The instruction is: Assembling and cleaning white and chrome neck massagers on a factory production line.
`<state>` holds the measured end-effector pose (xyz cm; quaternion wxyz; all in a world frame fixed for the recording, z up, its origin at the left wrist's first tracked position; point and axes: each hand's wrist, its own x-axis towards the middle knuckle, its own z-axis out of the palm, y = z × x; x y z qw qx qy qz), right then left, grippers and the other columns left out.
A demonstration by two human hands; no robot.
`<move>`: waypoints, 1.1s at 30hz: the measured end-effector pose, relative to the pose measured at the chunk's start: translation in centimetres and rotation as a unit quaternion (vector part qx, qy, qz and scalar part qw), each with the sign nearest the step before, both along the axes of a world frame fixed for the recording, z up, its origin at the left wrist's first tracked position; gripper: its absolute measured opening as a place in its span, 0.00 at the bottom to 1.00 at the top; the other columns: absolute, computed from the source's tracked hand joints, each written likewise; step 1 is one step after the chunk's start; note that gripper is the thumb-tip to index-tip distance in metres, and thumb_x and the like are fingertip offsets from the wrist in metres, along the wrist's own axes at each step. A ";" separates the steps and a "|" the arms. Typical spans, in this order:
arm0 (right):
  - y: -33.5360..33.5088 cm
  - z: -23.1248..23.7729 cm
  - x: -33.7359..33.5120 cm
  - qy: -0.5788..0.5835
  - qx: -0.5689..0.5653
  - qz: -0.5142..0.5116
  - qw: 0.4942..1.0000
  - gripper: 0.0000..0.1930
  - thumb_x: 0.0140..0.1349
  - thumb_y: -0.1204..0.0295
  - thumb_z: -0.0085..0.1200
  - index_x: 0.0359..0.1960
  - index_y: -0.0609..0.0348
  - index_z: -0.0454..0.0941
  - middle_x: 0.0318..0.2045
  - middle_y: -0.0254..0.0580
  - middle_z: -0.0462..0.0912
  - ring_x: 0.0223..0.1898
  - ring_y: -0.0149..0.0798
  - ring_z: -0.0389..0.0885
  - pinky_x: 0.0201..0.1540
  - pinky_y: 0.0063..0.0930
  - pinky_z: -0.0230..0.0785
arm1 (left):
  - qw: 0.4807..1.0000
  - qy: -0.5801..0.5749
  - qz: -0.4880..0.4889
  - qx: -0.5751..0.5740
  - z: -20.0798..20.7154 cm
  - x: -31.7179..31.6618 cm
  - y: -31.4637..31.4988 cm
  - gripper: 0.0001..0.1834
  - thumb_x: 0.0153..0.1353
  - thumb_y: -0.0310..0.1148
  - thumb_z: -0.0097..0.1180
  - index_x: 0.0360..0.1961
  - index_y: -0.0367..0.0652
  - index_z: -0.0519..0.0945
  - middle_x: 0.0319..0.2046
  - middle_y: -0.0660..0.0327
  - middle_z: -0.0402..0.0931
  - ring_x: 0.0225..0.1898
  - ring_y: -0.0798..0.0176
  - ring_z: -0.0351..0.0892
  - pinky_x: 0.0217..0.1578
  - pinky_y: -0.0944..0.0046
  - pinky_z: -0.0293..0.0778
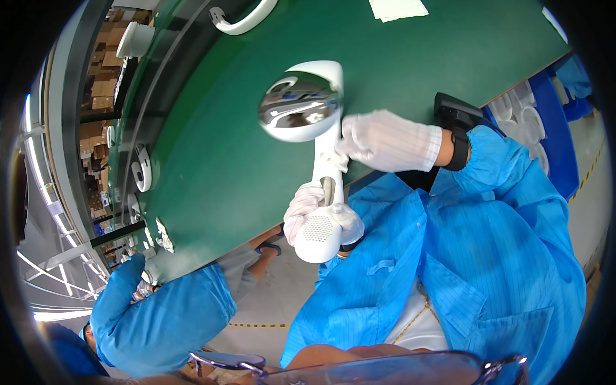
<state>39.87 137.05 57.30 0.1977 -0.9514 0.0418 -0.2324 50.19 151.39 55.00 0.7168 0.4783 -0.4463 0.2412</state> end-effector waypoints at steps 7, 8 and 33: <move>1.6 -2.8 2.5 -0.139 0.362 -0.051 0.920 0.13 0.64 0.75 0.52 0.49 0.57 0.81 0.44 0.42 0.79 0.47 0.40 0.79 0.51 0.32 0.75 | 1.000 0.014 -0.004 0.023 0.3 -0.2 0.8 0.34 0.54 0.39 0.67 0.53 0.34 0.59 0.40 0.50 0.71 0.35 0.55 0.77 0.36 0.55 0.77; 1.9 -3.2 2.4 -0.112 0.328 -0.039 0.937 0.11 0.64 0.75 0.52 0.47 0.57 0.80 0.44 0.42 0.79 0.47 0.39 0.79 0.51 0.31 0.75 | 1.000 0.019 -0.006 0.023 0.3 -0.2 0.8 0.35 0.54 0.39 0.67 0.53 0.34 0.59 0.40 0.50 0.71 0.35 0.55 0.77 0.36 0.55 0.77; 5.3 0.1 0.4 -0.046 0.026 -0.013 0.999 0.18 0.59 0.72 0.50 0.52 0.63 0.75 0.53 0.49 0.76 0.47 0.50 0.77 0.41 0.39 0.77 | 0.998 0.023 -0.018 0.062 1.4 0.8 2.0 0.39 0.54 0.43 0.68 0.57 0.31 0.59 0.44 0.49 0.71 0.40 0.55 0.76 0.42 0.52 0.78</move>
